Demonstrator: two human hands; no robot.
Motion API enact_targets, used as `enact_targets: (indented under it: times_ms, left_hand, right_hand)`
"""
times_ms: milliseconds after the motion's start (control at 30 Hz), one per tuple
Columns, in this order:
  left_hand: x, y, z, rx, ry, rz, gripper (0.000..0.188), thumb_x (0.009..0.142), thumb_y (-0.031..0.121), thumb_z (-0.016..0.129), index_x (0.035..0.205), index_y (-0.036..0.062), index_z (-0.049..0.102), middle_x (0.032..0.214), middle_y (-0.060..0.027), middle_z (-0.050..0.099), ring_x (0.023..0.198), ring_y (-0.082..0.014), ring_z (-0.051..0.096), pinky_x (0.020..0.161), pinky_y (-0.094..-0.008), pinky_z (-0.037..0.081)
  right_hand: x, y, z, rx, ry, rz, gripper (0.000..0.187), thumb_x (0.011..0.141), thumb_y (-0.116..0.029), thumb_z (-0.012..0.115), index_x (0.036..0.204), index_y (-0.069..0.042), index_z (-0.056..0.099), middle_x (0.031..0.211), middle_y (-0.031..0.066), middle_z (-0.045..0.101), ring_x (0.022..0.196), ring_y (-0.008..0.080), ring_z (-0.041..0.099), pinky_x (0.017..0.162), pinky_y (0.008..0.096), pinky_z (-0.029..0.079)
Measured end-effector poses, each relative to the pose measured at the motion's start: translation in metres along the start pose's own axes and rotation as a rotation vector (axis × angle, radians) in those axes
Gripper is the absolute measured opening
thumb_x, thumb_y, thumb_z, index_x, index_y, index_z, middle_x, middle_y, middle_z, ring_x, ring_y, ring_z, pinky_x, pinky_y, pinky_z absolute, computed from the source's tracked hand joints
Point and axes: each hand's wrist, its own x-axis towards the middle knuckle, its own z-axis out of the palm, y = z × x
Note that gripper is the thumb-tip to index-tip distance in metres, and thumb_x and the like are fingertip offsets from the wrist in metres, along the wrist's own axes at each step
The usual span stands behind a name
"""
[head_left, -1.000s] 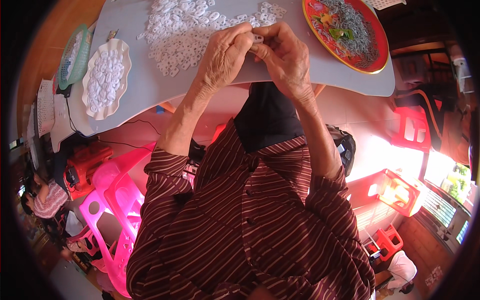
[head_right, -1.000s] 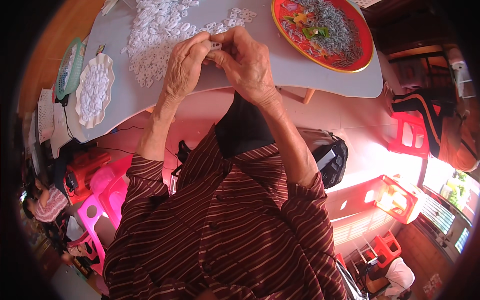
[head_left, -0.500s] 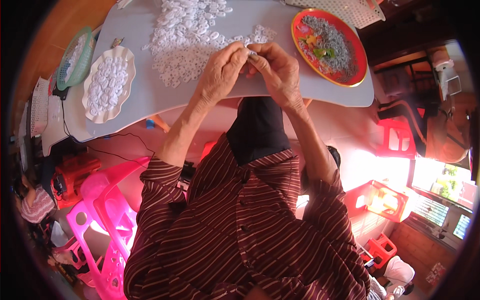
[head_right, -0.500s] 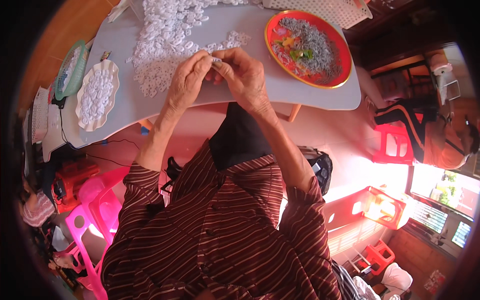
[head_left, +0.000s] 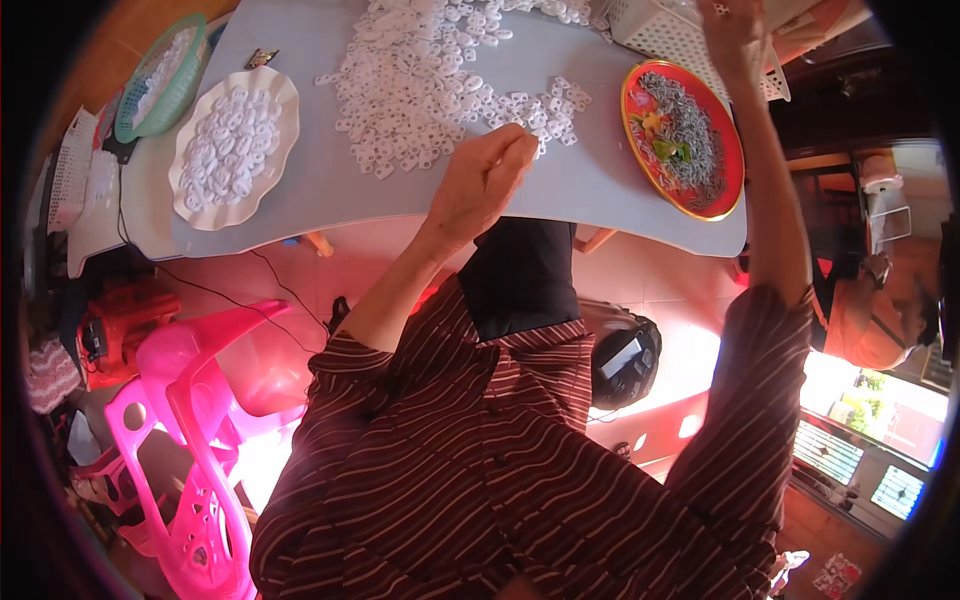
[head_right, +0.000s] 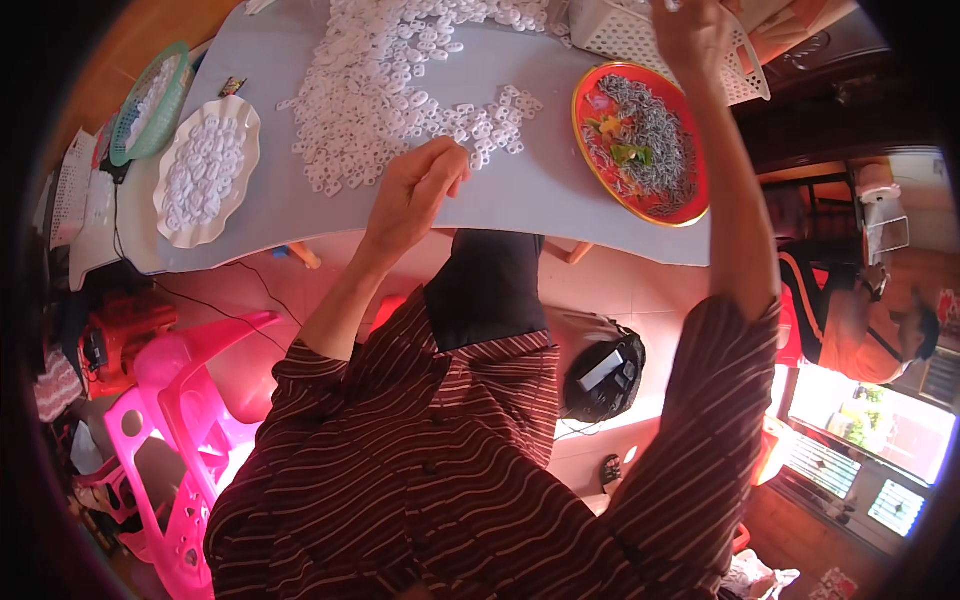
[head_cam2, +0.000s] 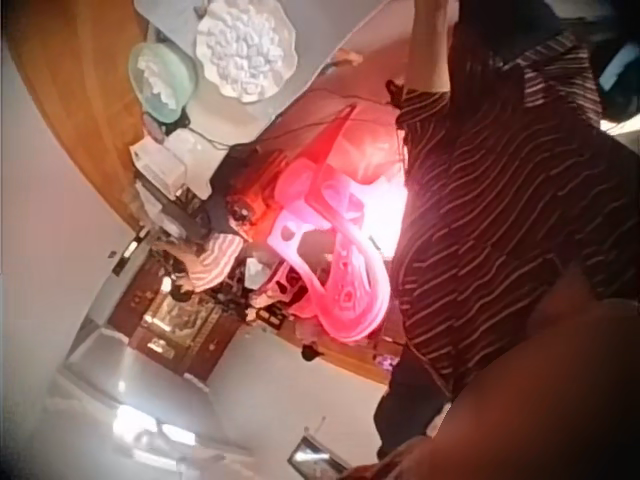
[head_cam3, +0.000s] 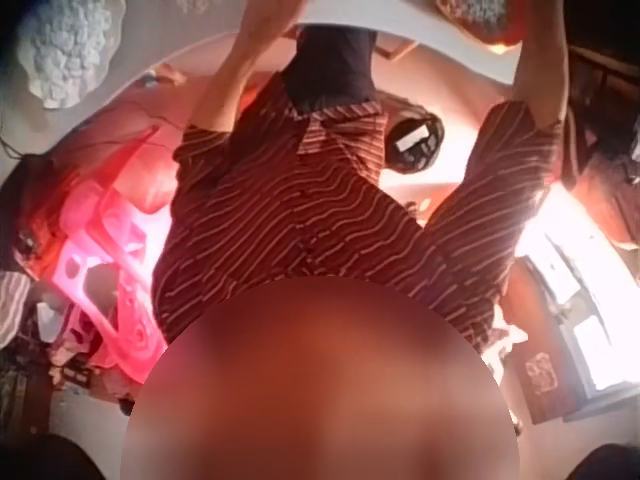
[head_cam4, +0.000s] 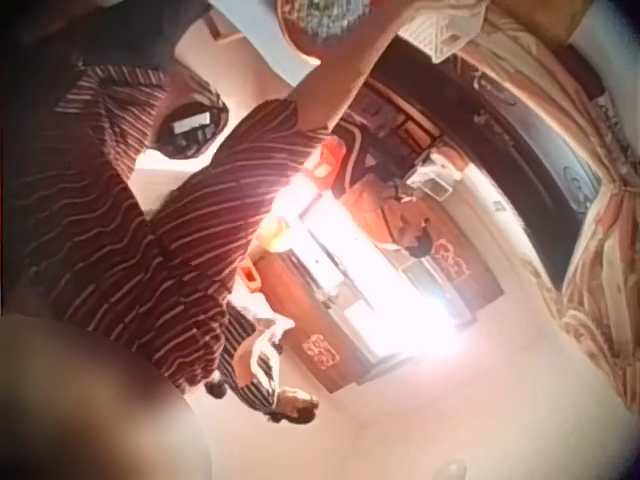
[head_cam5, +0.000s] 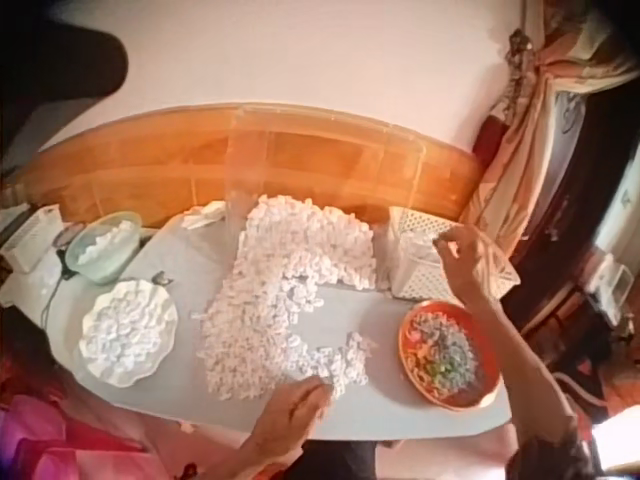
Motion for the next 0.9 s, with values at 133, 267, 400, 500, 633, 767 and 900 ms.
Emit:
enact_targets:
  times_ms: [133, 267, 400, 500, 633, 767, 900]
  left_hand:
    - [0.0, 0.01, 0.002, 0.023, 0.026, -0.079, 0.028, 0.093, 0.022, 0.046, 0.076, 0.0, 0.052, 0.062, -0.0012, 0.046, 0.059, -0.008, 0.042, 0.054, -0.024, 0.035]
    - [0.002, 0.009, 0.003, 0.063, 0.019, -0.064, 0.028, 0.093, 0.023, 0.046, 0.078, 0.0004, 0.052, 0.062, -0.0015, 0.046, 0.058, -0.0081, 0.041, 0.054, -0.0235, 0.035]
    - [0.0, 0.008, 0.002, 0.131, -0.006, -0.03, 0.027, 0.093, 0.023, 0.047, 0.08, 0.0003, 0.053, 0.062, -0.001, 0.047, 0.057, -0.0078, 0.04, 0.052, -0.0234, 0.035]
    - [0.0, 0.006, 0.004, 0.14, 0.001, -0.02, 0.026, 0.093, 0.022, 0.047, 0.081, 0.0001, 0.053, 0.063, -0.0011, 0.048, 0.056, -0.0075, 0.041, 0.051, -0.0235, 0.036]
    - [0.001, 0.01, 0.004, 0.158, -0.009, -0.077, 0.023, 0.092, 0.02, 0.047, 0.083, -0.0001, 0.053, 0.065, -0.0027, 0.052, 0.057, -0.0088, 0.043, 0.052, -0.0242, 0.037]
    - [0.002, 0.004, 0.003, 0.164, -0.014, -0.017, 0.023, 0.091, 0.02, 0.047, 0.083, -0.0001, 0.054, 0.066, -0.0039, 0.052, 0.057, -0.011, 0.045, 0.053, -0.0256, 0.039]
    - [0.003, 0.005, 0.004, 0.183, -0.007, -0.007, 0.026, 0.091, 0.023, 0.046, 0.081, 0.0001, 0.053, 0.067, -0.0046, 0.053, 0.058, -0.0122, 0.046, 0.055, -0.0266, 0.04]
  right_hand:
    - [-0.041, -0.081, 0.016, 0.563, -0.511, -0.034, 0.012, 0.082, -0.007, 0.063, 0.093, -0.003, 0.066, 0.078, 0.0059, 0.066, 0.067, 0.0111, 0.06, 0.065, 0.0233, 0.048]
    - [-0.059, -0.106, 0.026, 0.597, -0.787, -0.077, 0.014, 0.075, -0.008, 0.066, 0.089, -0.004, 0.067, 0.078, 0.0084, 0.066, 0.069, 0.0161, 0.062, 0.065, 0.0281, 0.049]
    - [-0.065, -0.115, 0.037, 0.608, -0.892, -0.069, 0.017, 0.073, -0.014, 0.061, 0.086, -0.006, 0.067, 0.077, 0.0132, 0.065, 0.074, 0.0286, 0.063, 0.07, 0.0367, 0.049]
    - [-0.065, -0.116, 0.038, 0.535, -0.933, -0.098, 0.014, 0.073, -0.009, 0.064, 0.085, -0.002, 0.064, 0.076, 0.0136, 0.065, 0.07, 0.0255, 0.063, 0.066, 0.0354, 0.049]
    - [-0.061, -0.12, 0.033, 0.472, -0.974, -0.061, 0.014, 0.072, -0.009, 0.062, 0.083, -0.002, 0.063, 0.075, 0.0148, 0.064, 0.07, 0.0275, 0.064, 0.065, 0.0366, 0.049]
    - [-0.063, -0.125, 0.036, 0.471, -0.932, -0.054, 0.017, 0.071, -0.01, 0.062, 0.085, 0.0, 0.063, 0.075, 0.0148, 0.065, 0.071, 0.0276, 0.064, 0.067, 0.0348, 0.05]
    - [-0.065, -0.118, 0.039, 0.496, -0.963, -0.011, 0.025, 0.069, -0.011, 0.063, 0.091, 0.0, 0.064, 0.078, 0.0162, 0.066, 0.072, 0.0253, 0.065, 0.069, 0.0318, 0.051]
